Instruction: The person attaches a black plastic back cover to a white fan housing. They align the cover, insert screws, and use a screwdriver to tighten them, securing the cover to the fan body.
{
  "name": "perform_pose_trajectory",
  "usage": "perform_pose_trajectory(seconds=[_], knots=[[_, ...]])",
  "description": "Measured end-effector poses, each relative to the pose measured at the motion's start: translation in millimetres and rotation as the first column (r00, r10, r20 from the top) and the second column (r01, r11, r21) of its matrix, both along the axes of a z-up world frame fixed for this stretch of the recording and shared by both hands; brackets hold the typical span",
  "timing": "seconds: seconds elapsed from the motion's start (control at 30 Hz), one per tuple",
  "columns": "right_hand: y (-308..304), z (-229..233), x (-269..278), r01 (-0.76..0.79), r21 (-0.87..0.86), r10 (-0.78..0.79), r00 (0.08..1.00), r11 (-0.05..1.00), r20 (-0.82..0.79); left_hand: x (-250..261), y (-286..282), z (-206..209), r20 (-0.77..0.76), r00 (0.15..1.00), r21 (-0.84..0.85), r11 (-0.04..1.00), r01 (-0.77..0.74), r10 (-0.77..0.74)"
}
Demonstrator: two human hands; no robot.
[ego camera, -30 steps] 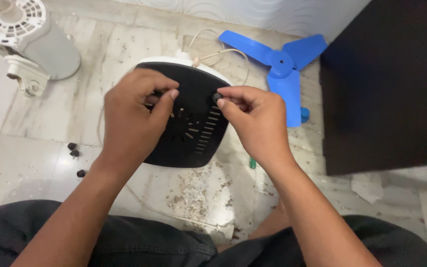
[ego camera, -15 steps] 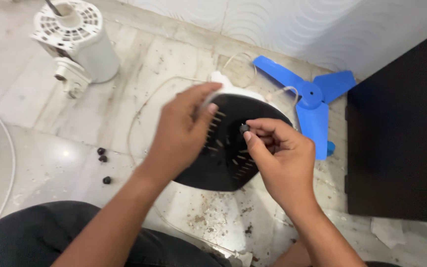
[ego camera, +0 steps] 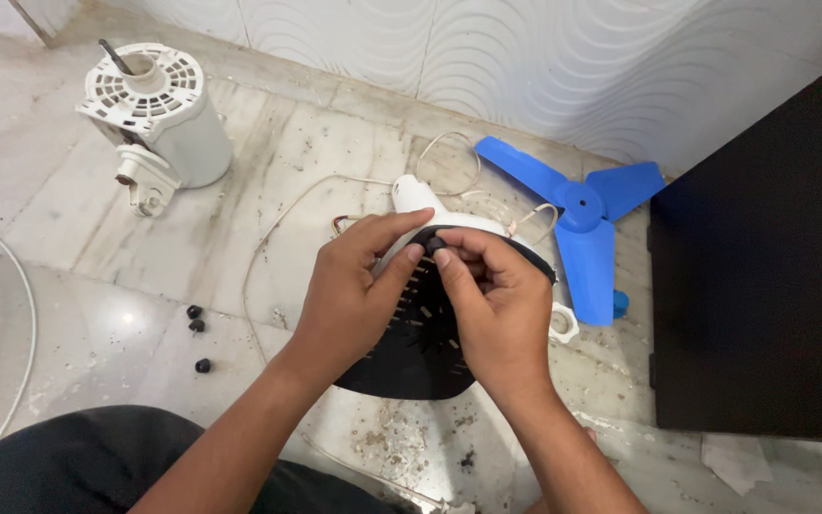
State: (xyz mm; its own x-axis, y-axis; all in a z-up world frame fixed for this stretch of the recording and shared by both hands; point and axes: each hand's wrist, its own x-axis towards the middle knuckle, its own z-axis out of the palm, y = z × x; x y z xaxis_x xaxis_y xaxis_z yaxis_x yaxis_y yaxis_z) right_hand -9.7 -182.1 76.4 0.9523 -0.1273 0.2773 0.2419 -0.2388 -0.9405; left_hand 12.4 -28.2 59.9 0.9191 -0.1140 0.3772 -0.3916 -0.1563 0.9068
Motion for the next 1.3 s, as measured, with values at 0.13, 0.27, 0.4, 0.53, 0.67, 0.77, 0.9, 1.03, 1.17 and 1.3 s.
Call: perform_pose_trajectory(seconds=[0.13,0.27,0.4,0.53,0.67,0.77,0.9,1.03,1.17,1.3], knots=[[-1.4,0.4,0.8,0.008,0.041,-0.006,0.999,0.999,-0.032,1.1,-2.9,-1.3,0.039,0.999,-0.053,0.998,0.028,-0.026],[-2.2,0.1,1.3,0.017,0.037,-0.016,0.999,0.999,-0.035,0.1,-4.3,-2.7,0.039,0.999,-0.034,0.999,0.011,-0.010],[-0.9,0.2,1.4,0.042,0.057,-0.037,0.996,0.998,-0.079,-1.7,-5.4,-4.6,0.052,0.999,-0.043,0.999,0.014,-0.012],[-0.7,0.0,0.3,0.067,0.075,-0.061,0.994,0.995,-0.086,1.0,-1.3,-4.1,0.026,0.997,-0.040,0.996,0.074,-0.073],[-2.1,-0.6,1.1,0.074,0.069,-0.067,0.993,0.995,-0.102,2.5,0.0,-2.8,-0.023,0.995,-0.062,0.994,0.094,-0.096],[-2.3,-3.6,-0.6,0.075,0.045,-0.072,0.995,0.996,-0.075,1.0,-1.1,-3.7,-0.005,0.996,-0.053,0.995,0.088,-0.088],[0.9,-8.0,-0.8,0.074,0.125,-0.066,0.996,0.989,-0.068,0.6,-1.3,-4.4,0.003,0.995,-0.064,0.993,0.099,-0.099],[6.2,-9.5,-0.4,0.087,0.200,-0.076,0.995,0.976,-0.062,0.8,-2.0,-4.7,-0.010,0.994,-0.080,0.991,0.105,-0.106],[5.2,-3.0,-1.4,0.114,0.128,-0.107,0.992,0.985,-0.065,2.2,-1.9,-3.4,-0.051,0.992,-0.100,0.989,0.106,-0.111],[3.3,1.1,0.4,0.102,0.057,-0.100,0.995,0.993,-0.029,2.3,-3.4,-5.4,-0.019,0.994,-0.107,0.989,0.105,-0.108]])
